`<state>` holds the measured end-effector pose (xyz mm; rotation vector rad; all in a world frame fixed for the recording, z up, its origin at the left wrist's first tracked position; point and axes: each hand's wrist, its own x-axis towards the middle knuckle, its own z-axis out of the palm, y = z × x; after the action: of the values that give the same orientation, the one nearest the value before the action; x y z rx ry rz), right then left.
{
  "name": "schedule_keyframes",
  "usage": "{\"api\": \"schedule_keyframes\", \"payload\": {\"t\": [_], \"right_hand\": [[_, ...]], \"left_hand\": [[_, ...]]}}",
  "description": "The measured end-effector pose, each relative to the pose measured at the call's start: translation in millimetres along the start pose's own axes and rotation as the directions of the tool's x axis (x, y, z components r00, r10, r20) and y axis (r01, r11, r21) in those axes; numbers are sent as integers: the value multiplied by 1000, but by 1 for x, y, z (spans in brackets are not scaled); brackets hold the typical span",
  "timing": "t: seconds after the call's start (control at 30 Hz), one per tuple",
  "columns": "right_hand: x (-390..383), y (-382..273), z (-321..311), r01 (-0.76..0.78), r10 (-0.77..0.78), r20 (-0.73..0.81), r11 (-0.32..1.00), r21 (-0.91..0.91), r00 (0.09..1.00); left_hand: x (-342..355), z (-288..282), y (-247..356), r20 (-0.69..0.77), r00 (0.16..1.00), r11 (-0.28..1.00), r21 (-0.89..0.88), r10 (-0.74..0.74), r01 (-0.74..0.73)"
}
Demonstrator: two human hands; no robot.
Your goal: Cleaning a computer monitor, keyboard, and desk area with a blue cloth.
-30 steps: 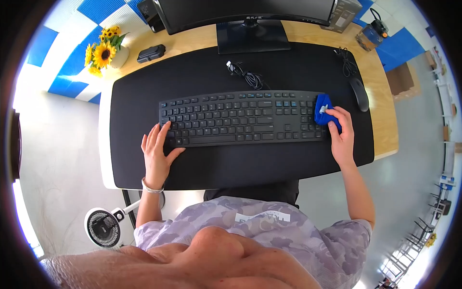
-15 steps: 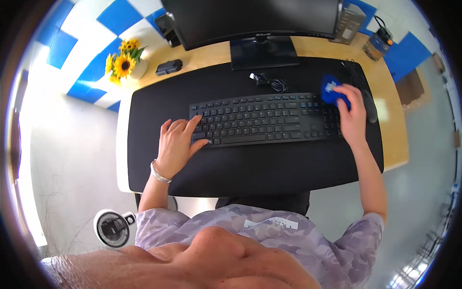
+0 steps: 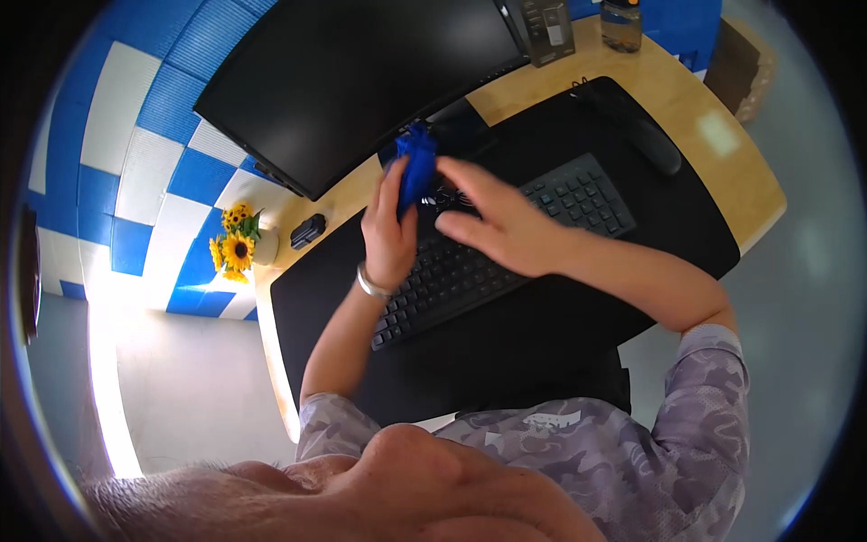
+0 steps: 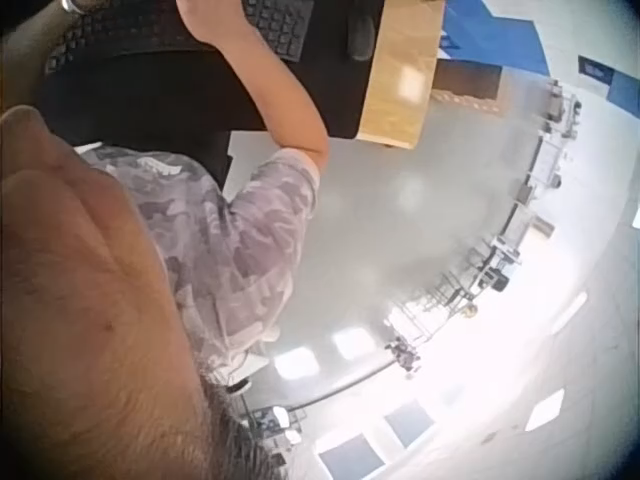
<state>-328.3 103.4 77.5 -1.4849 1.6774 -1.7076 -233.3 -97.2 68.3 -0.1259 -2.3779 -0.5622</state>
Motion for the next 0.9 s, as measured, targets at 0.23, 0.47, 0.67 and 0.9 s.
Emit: {"api": "schedule_keyframes", "payload": {"t": [0.23,0.47,0.67,0.9], "right_hand": [[-29,82,-95,-300,103,-528,905,-302,843],[-32,117,-109,-317,146,-544,919,-236,826],[-38,125,-121,-350,210,-584,926,-138,784],[-45,129,-134,-348,259,-596,937,-36,760]], "left_hand": [[40,63,-104,649,759,943,285,-56,-174],[91,120,-95,663,744,964,244,-86,-106],[108,166,-94,559,814,918,386,-156,-89],[67,97,-78,564,825,981,180,-44,-71]]}}
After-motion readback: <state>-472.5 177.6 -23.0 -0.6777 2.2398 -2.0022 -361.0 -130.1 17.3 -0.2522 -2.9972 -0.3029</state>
